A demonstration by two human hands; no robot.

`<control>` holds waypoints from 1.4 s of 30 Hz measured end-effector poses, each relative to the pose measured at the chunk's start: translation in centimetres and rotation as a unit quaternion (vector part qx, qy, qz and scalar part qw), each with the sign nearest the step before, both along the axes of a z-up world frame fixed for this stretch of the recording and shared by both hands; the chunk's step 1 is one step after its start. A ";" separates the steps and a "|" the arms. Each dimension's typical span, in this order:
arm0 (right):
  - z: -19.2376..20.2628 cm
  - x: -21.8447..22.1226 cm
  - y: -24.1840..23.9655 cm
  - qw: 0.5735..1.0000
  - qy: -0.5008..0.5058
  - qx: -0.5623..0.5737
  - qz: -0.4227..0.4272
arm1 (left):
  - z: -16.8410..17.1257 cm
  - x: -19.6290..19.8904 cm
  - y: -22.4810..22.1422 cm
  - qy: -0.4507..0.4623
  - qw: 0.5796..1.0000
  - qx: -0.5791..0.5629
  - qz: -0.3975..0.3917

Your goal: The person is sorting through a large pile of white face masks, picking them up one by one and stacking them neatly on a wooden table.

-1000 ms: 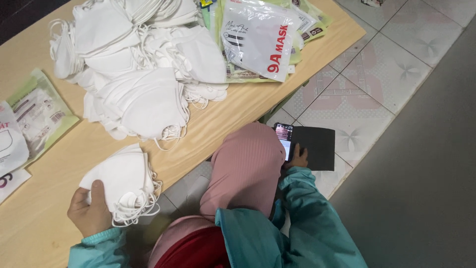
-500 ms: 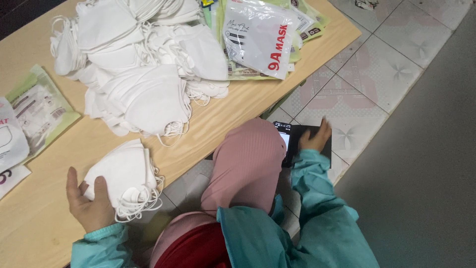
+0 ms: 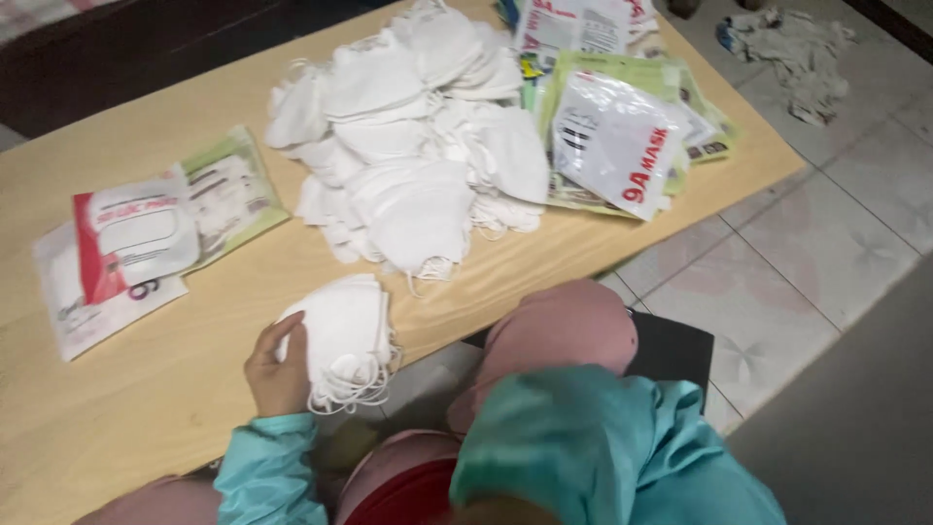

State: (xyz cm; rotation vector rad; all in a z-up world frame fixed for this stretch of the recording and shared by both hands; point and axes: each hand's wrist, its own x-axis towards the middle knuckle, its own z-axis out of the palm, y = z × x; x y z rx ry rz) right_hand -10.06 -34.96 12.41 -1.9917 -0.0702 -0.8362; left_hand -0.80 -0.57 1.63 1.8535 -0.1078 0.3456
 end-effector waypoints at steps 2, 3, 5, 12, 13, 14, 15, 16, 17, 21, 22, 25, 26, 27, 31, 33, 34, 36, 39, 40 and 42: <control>0.3 1.6 1.3 0.999 -0.001 -0.023 0.024 | -0.5 0.4 -0.1 -0.009 1.000 -0.004 0.002; 0.4 2.3 2.2 0.999 0.000 -0.033 0.038 | -0.7 0.5 0.1 -0.014 1.000 -0.005 -0.004; 0.8 4.2 3.7 0.996 -0.004 -0.057 0.067 | -0.5 0.2 0.3 -0.010 1.000 -0.014 0.002; 0.5 7.3 5.5 0.983 0.009 -0.141 0.119 | -0.1 0.4 -0.1 0.010 0.999 -0.031 0.012; 0.2 7.7 5.1 0.981 0.013 -0.152 0.117 | -0.2 0.5 -0.3 0.010 0.999 -0.031 0.006; -0.1 8.0 4.8 0.980 0.016 -0.162 0.114 | -0.4 0.5 -0.6 0.006 0.999 -0.030 0.026; -0.2 8.5 4.9 0.979 0.020 -0.171 0.110 | -0.6 0.7 -0.9 0.002 0.999 -0.027 0.044; -2.1 11.1 4.1 0.980 0.020 -0.170 0.102 | -0.2 0.8 -1.1 0.001 0.999 -0.026 0.037; -4.1 13.3 3.0 0.952 0.154 -0.259 0.046 | 0.0 0.7 -1.5 -0.007 0.999 -0.013 0.048; -13.7 21.6 1.2 0.872 0.321 -0.366 -0.043 | -0.5 1.2 -1.4 -0.040 0.996 0.064 0.043; -12.3 20.5 1.8 0.872 0.333 -0.353 -0.062 | 0.0 0.9 -1.6 -0.039 0.997 0.070 0.018; -9.4 18.0 3.9 0.927 0.250 -0.265 -0.091 | 0.9 -0.1 -1.3 -0.056 0.988 0.138 -0.034; -9.2 17.8 4.2 0.928 0.246 -0.261 -0.099 | 0.8 -0.2 -1.2 -0.034 0.992 0.109 -0.045; -8.6 18.1 4.7 0.930 0.236 -0.263 -0.102 | 0.7 -0.1 -1.1 -0.013 0.996 0.076 -0.048; -6.1 16.0 5.3 0.958 0.170 -0.196 -0.120 | 0.2 -0.2 -1.4 -0.028 0.996 0.076 -0.045; -2.8 13.5 5.4 0.957 0.196 -0.205 -0.069 | 0.1 -0.1 -1.3 -0.003 0.995 0.093 -0.025; -2.9 13.5 5.3 0.957 0.195 -0.205 -0.067 | 0.0 -0.1 -1.5 -0.004 0.995 0.093 -0.022; -3.2 13.5 5.4 0.953 0.197 -0.213 -0.087 | 0.1 -0.1 -1.6 0.003 0.997 0.072 -0.011; -1.5 12.9 5.3 0.976 0.137 -0.171 -0.011 | -0.1 0.1 -1.7 0.028 0.999 0.041 -0.009; -1.4 12.4 5.3 0.976 0.133 -0.174 -0.006 | -0.4 0.4 -1.8 0.024 0.999 0.038 -0.004; -0.8 12.0 6.3 0.987 0.130 0.031 0.092 | -0.7 0.7 -1.2 -0.025 0.997 0.072 -0.005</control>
